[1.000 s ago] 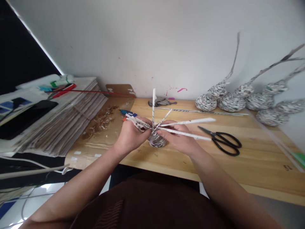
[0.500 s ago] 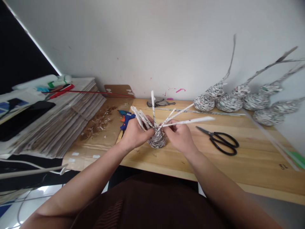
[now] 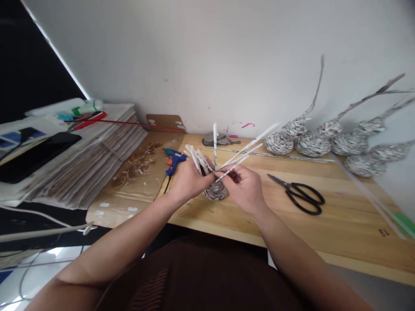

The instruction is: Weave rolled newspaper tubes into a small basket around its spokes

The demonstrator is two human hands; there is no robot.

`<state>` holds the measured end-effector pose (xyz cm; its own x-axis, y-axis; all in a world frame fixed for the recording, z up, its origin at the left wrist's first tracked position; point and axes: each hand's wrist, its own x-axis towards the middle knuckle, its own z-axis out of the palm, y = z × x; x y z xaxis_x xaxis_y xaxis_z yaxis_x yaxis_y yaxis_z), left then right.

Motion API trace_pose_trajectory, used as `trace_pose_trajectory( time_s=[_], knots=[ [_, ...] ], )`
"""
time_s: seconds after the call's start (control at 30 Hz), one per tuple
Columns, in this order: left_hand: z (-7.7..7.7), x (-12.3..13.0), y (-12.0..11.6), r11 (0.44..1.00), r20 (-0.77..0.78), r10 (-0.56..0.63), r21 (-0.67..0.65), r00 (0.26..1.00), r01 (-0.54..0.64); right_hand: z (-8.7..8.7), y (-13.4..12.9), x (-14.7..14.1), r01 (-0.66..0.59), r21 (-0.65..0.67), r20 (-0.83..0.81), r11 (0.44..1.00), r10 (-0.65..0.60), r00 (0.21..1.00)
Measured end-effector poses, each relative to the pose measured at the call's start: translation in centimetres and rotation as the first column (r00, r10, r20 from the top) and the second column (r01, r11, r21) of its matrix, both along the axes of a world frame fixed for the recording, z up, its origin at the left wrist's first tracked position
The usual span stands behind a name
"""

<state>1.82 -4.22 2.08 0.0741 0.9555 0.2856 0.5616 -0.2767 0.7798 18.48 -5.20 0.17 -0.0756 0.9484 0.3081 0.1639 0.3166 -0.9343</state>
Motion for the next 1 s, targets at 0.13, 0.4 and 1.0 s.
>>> trace_pose_trajectory(
  time_s=[0.13,0.4,1.0],
  knots=[
    [0.1,0.4,-0.2,0.999,-0.019,0.029,0.018,0.999,-0.029,0.2,-0.3,-0.1,0.054,0.075,0.094,0.996,-0.061,0.994],
    [0.2,0.9,-0.4,0.995,-0.069,0.072,0.073,0.995,-0.066,0.0,-0.6,-0.1,0.102,0.221,0.225,0.970,-0.152,0.962],
    [-0.1,-0.4,-0.7,0.981,0.021,-0.115,0.162,0.993,0.110,-0.2,0.6,-0.1,-0.092,-0.251,-0.235,0.964,0.031,0.971]
  ],
)
